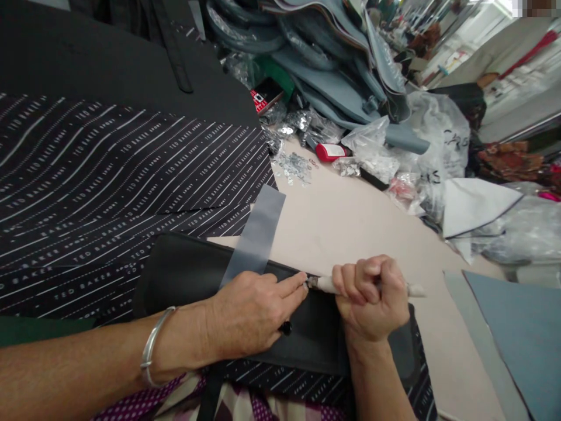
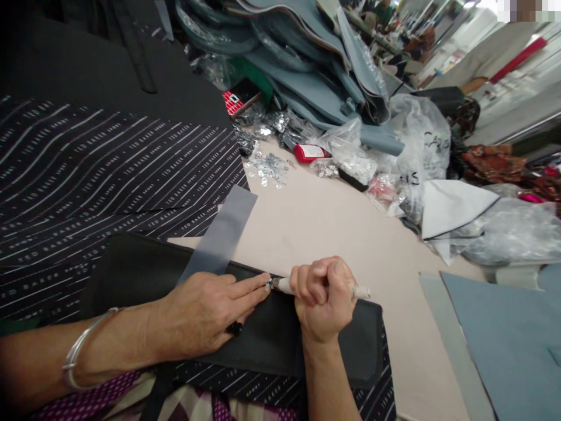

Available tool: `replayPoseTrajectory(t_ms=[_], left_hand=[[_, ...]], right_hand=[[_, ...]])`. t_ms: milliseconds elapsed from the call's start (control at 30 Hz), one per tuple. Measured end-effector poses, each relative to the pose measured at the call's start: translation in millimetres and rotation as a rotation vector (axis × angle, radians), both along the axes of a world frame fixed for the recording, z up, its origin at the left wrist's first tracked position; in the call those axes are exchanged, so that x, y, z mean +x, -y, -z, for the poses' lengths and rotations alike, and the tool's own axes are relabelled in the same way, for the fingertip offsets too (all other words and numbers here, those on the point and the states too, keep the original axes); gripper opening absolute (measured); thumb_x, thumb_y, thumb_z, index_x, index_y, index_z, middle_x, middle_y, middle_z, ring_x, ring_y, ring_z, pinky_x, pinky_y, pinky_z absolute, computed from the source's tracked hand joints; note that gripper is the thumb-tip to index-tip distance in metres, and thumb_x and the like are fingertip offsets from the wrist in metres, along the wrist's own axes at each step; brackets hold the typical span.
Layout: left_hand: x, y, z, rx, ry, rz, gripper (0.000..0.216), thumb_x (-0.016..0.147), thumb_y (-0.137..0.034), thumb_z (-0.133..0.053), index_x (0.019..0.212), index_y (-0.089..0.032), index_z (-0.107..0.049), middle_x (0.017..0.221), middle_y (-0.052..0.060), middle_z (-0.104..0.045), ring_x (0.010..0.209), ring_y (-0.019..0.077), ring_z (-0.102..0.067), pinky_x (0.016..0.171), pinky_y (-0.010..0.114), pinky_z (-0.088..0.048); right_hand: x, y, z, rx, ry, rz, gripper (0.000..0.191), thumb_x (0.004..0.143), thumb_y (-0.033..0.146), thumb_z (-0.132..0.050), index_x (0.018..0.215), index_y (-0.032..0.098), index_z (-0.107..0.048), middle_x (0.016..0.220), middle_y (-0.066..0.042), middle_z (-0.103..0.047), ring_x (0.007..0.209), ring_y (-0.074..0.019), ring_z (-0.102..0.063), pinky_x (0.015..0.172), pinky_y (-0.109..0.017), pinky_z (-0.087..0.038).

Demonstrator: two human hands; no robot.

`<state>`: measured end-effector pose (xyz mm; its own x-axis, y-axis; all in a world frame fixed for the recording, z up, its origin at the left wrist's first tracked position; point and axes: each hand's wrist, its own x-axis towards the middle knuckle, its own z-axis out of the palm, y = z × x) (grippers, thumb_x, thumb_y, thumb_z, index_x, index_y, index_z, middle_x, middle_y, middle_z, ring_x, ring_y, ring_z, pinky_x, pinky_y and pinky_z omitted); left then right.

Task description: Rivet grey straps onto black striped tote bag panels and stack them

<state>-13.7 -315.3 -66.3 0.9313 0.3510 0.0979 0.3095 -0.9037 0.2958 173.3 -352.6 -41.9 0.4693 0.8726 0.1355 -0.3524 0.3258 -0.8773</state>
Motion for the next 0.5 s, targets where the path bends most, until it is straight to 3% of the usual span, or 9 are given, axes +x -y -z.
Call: replayPoseTrajectory(t_ms=[133,333,500], left_hand=[[0.3,-1.0,-1.0,-0.026,0.017,0.008,0.056,0.077,-0.017,-0.058,0.133,-0.016,-0.051,0.149,0.005,-0.050,0.076,0.0194,-0.065,0.063,0.036,-0.056],[-1.1,-0.9,-1.6,-0.096,0.004,-0.005,0.049,0.081,-0.021,-0.059,0.129,-0.018,-0.049,0.131,0.008,-0.059,0.078,0.0209,-0.065,0.059,0.034,-0.054],[0.1,-0.4,-3.1,-0.082,0.022,-0.056,0.036,0.084,-0.023,-0.059,0.120,-0.020,-0.055,0.106,0.006,-0.062,0.078,0.0230,-0.066,0.056,0.034,-0.053]], right_hand=[[-16.1,6.1,-3.7,0.026,0.169,-0.019,0.025,0.093,0.023,-0.052,0.072,0.018,-0.065,0.042,0.011,-0.026,0.034,-0.0059,-0.022,0.041,-0.021,-0.030],[-26.9,15.6,-3.2,-0.094,0.700,-0.004,0.021,0.087,0.027,-0.063,0.069,0.018,-0.068,0.060,-0.001,-0.059,0.045,-0.0104,-0.047,0.044,-0.026,-0.038],[-28.4,-2.3,-11.4,-0.165,0.682,-0.051,0.032,0.094,0.035,-0.054,0.068,0.018,-0.062,0.045,0.007,-0.041,0.038,-0.0082,-0.036,0.040,-0.023,-0.034]])
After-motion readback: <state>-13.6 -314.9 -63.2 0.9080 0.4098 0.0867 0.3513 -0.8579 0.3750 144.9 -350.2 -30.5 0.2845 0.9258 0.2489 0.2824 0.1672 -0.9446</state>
